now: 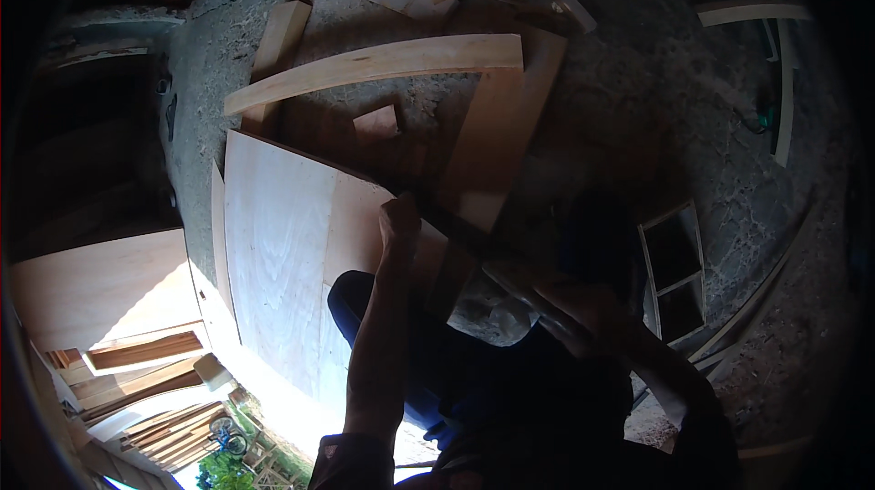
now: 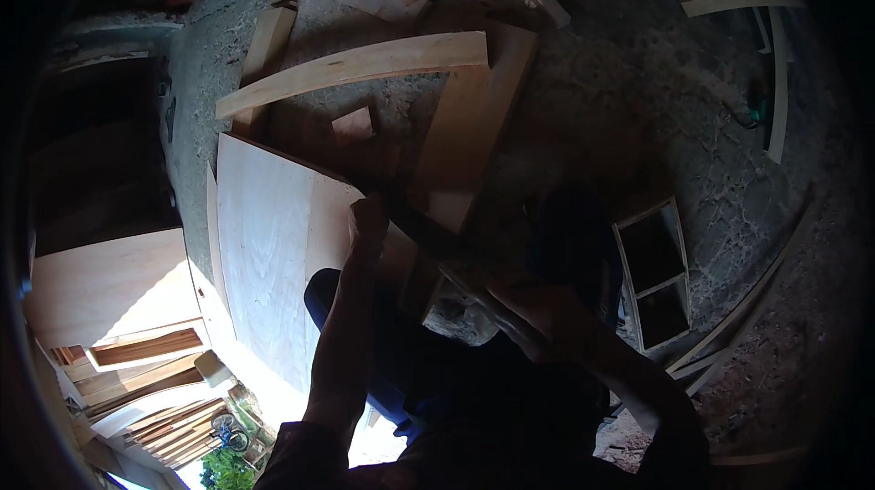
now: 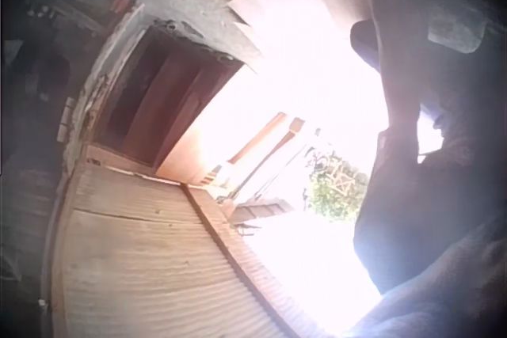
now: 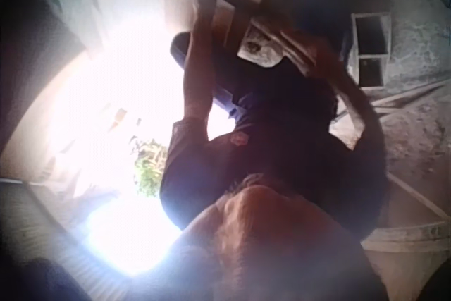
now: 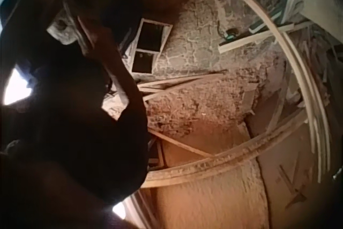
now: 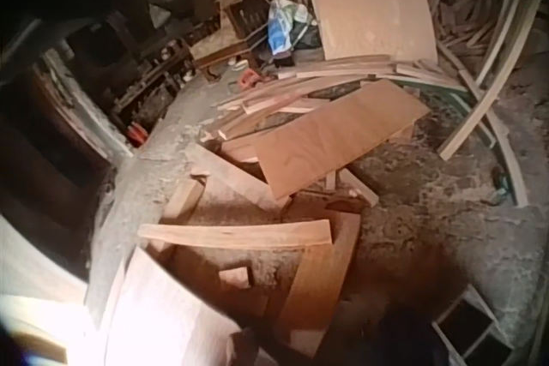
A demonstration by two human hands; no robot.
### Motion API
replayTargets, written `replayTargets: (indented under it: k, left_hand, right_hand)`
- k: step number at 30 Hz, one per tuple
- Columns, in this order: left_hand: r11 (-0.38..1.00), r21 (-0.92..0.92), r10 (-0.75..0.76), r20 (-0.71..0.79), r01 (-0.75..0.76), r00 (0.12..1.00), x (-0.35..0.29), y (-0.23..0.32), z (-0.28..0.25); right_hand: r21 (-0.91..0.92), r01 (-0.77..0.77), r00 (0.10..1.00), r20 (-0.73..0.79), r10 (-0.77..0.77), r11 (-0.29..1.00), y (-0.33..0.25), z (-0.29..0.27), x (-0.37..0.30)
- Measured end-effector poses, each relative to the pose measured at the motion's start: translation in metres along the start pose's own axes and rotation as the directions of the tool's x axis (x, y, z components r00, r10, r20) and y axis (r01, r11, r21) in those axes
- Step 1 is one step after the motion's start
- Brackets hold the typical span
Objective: The person hammers nails into a wooden frame to attach a large plywood sheet. They then move the assembled piece and position another sheet on the floor, continuing to hammer nails along the edges to secure the wood pieces together.
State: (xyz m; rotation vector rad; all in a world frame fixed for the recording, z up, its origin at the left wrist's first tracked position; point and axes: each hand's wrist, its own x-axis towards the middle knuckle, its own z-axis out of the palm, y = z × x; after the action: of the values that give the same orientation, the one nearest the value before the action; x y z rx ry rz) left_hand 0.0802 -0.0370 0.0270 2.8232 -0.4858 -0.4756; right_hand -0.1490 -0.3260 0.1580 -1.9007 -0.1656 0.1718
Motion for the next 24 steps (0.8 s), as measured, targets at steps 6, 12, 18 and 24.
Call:
replayTargets:
  k: [6, 12, 18, 24]
  left_hand:
    - [0.784, -0.567, -0.51, -0.357, 0.253, 0.782, 0.002, -0.032, -0.029]
    - [0.861, -0.192, -0.495, -0.107, 0.471, 0.862, 0.015, -0.034, -0.002]
    - [0.631, -0.52, -0.752, -0.23, 0.575, 0.618, 0.053, -0.069, -0.011]
    - [0.327, -0.907, -0.802, -0.118, 0.266, 0.585, 0.042, -0.165, -0.07]
  right_hand:
    - [-0.067, 0.029, 0.974, -0.224, -0.043, 0.997, -0.001, -0.033, -0.039]
    - [-0.309, -0.104, 0.883, -0.466, -0.055, 0.945, 0.006, -0.043, -0.042]
    - [-0.419, -0.26, 0.801, -0.597, -0.048, 0.87, 0.0, -0.042, -0.049]
    - [-0.607, -0.077, 0.905, -0.375, -0.2, 0.791, 0.032, -0.064, -0.06]
